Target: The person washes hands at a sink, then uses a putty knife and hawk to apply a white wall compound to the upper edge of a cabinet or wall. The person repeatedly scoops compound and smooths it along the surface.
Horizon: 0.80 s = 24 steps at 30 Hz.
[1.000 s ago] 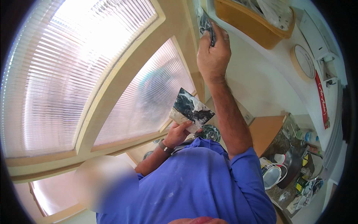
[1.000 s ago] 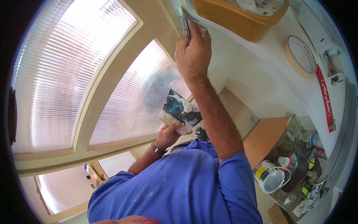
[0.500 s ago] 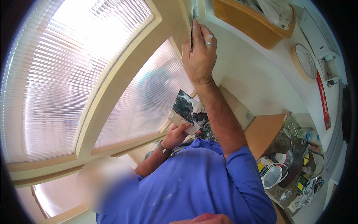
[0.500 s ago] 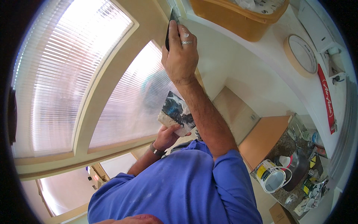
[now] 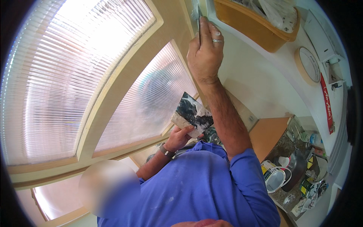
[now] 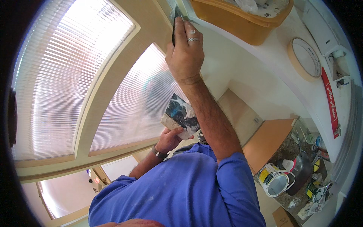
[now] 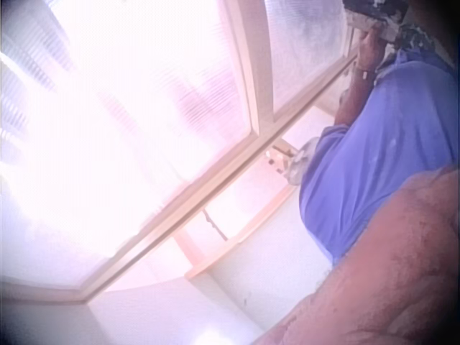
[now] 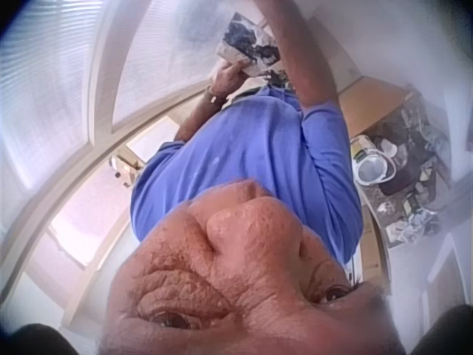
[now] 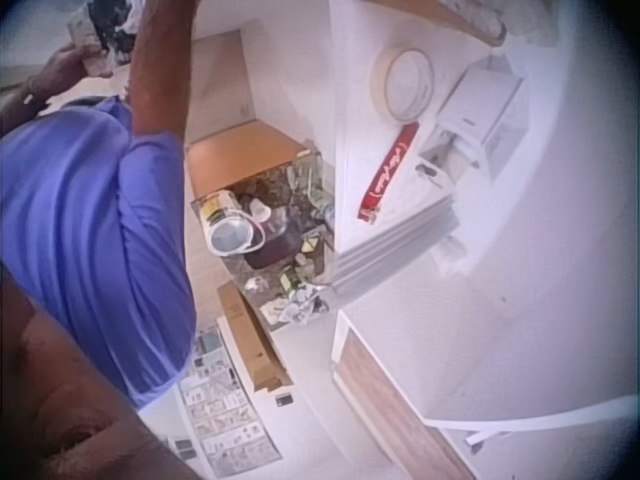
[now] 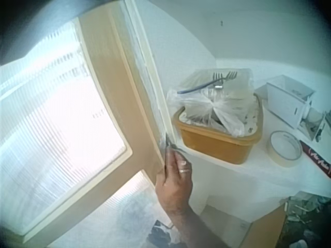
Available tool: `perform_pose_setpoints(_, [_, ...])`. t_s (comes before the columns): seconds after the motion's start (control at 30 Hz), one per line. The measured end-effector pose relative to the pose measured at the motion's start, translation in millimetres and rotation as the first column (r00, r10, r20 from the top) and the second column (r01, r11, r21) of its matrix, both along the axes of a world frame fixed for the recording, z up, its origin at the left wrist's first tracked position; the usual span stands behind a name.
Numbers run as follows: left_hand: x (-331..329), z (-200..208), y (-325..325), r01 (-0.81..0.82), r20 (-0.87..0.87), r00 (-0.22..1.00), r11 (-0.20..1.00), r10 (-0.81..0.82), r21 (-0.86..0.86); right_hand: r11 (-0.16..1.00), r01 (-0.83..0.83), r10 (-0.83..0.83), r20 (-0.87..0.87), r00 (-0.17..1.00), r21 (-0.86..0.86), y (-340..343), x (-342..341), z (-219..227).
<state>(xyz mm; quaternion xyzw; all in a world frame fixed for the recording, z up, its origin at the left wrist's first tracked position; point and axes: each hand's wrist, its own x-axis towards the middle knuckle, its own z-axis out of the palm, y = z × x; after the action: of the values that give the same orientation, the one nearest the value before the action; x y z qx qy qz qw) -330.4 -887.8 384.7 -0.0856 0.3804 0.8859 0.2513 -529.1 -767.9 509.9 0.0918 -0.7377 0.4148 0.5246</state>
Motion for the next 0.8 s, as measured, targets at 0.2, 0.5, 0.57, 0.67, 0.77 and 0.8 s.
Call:
perform_pose_setpoints(0.2, [0.1, 2.0, 0.2, 0.03, -0.022, 0.999, 1.0, -0.03, -0.001, 0.998, -0.026, 0.027, -0.013, 1.0, 0.049, -5.7, 5.8, -1.2])
perform_pose_setpoints(0.5, [2.2, -0.6, 0.0, 0.044, -0.011, 0.999, 0.999, -0.044, 0.007, 0.995, 0.071, -0.063, -0.101, 0.993, 0.077, -1.0, -9.5, 0.2])
perform_pose_setpoints(0.57, [2.0, -0.2, 0.1, 0.053, -0.016, 0.998, 0.999, -0.053, 0.004, 0.994, 0.066, -0.057, -0.094, 0.994, 0.092, -4.5, -8.0, 5.0])
perform_pose_setpoints(0.67, [1.3, -0.1, -0.7, 0.055, -0.028, 0.998, 0.998, -0.054, 0.012, 0.998, 0.003, -0.002, -0.013, 1.0, 0.067, -7.5, 1.5, 5.0])
perform_pose_setpoints(0.77, [2.1, 1.5, 0.4, 0.035, -0.035, 0.999, 0.999, -0.033, 0.042, 0.997, -0.031, 0.032, -0.017, 0.999, 0.067, -6.1, 8.2, 4.1])
perform_pose_setpoints(0.8, [2.3, 1.1, 0.3, 0.036, -0.037, 0.999, 0.998, -0.035, 0.046, 0.997, -0.002, 0.005, -0.043, 0.999, 0.072, -4.8, 6.3, 4.1])
